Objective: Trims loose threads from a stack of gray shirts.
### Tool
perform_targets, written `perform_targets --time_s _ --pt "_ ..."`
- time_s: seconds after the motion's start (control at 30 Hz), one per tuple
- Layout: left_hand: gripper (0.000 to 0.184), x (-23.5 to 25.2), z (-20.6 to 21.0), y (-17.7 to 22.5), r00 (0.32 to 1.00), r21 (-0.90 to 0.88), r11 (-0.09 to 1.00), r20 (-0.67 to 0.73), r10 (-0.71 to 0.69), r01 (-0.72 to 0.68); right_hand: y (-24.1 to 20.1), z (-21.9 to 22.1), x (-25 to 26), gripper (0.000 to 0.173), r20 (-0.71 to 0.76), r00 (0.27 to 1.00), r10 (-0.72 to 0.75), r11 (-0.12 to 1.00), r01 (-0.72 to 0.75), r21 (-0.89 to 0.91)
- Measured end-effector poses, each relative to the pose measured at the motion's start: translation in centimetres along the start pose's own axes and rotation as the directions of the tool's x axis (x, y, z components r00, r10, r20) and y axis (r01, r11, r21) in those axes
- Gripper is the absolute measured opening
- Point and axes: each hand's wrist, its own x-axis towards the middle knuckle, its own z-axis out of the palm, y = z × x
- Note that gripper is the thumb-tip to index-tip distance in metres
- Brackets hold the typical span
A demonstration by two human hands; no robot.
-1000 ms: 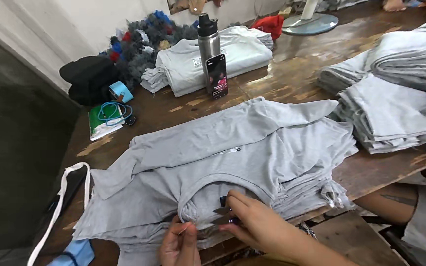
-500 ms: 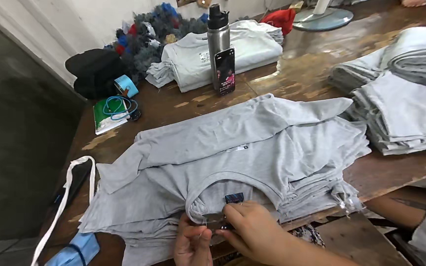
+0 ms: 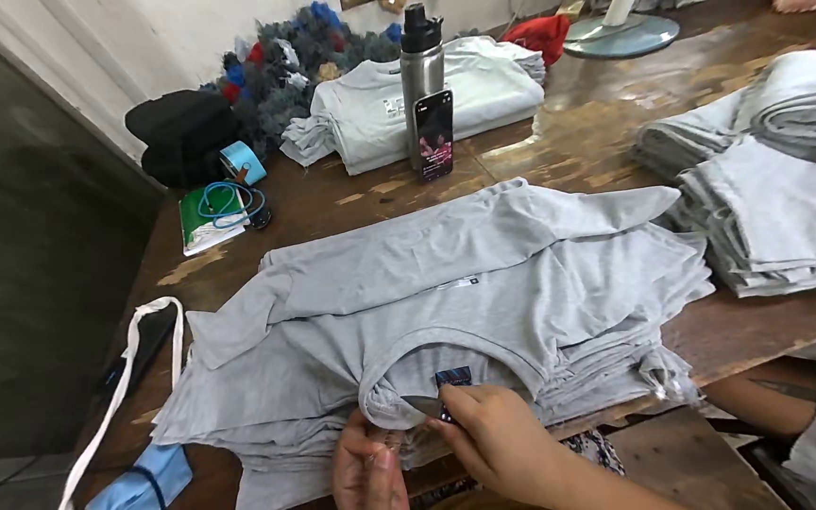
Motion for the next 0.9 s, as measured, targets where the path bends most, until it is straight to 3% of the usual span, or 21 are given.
perform_targets --time_s 0.07,0.13,0.2,0.3,0.4,0.47,0.5,0.57,0.63,0.73,0.8,0.9 --pt "0.007 0.0 0.3 0.2 0.998 0.09 0.996 -0.057 0.004 0.001 -0.1 -0.5 0.4 0.035 -0.026 0.999 0.027 0.996 -0.024 0.092" --pt "0.015 0.1 0.4 0.3 0.995 0.314 0.948 -0.061 0.079 -0.056 -0.2 -0.5 0.9 0.034 -0.046 0.999 0.023 0.964 -0.01 0.264" --pt "0.02 0.3 0.1 0.5 0.972 0.538 0.812 0.064 0.225 -0.224 -0.2 0.0 1.7 0.038 -0.016 0.999 -0.029 0.855 0.033 0.518" --pt "0.012 0.8 -0.8 1.9 0.898 0.654 0.616 0.312 0.309 -0.439 -0.4 1.6 2.6 0.037 0.006 0.997 -0.082 0.597 0.044 0.801" --pt "0.006 0.8 -1.2 5.0 0.827 0.617 0.641 0.56 0.05 -0.457 -0.3 2.4 2.7 0.022 0.002 0.999 -0.038 0.446 0.015 0.895" --pt "0.024 0.9 -1.7 6.6 0.752 0.643 0.659 0.635 -0.175 -0.39 -0.2 2.7 2.6 0.012 -0.001 0.997 0.076 0.406 -0.03 0.913" --pt "0.037 1.1 -2.0 7.2 0.741 0.695 0.613 0.622 -0.252 -0.376 -0.2 2.7 2.5 0.014 0.005 0.991 0.131 0.387 -0.055 0.921" --pt "0.054 1.6 -2.2 7.7 0.804 0.818 0.448 0.517 -0.295 -0.362 0.1 2.6 2.5 0.017 0.024 0.979 0.202 0.353 -0.096 0.931" --pt "0.065 2.3 -1.7 6.9 0.876 0.896 0.259 0.42 -0.235 -0.36 0.1 2.6 2.4 0.018 0.031 0.973 0.23 0.337 -0.11 0.935" --pt "0.077 2.7 -0.2 4.4 0.915 0.923 0.03 0.385 -0.125 -0.384 0.1 2.7 2.2 0.015 0.027 0.969 0.246 0.311 -0.105 0.945" --pt "0.07 2.7 0.4 2.8 0.91 0.909 -0.058 0.412 -0.046 -0.414 0.2 2.7 2.1 0.015 0.022 0.966 0.259 0.302 -0.103 0.948" --pt "0.06 3.1 0.2 1.8 0.885 0.885 -0.053 0.465 0.013 -0.463 0.3 2.7 1.8 0.014 0.031 0.962 0.271 0.287 -0.111 0.952"
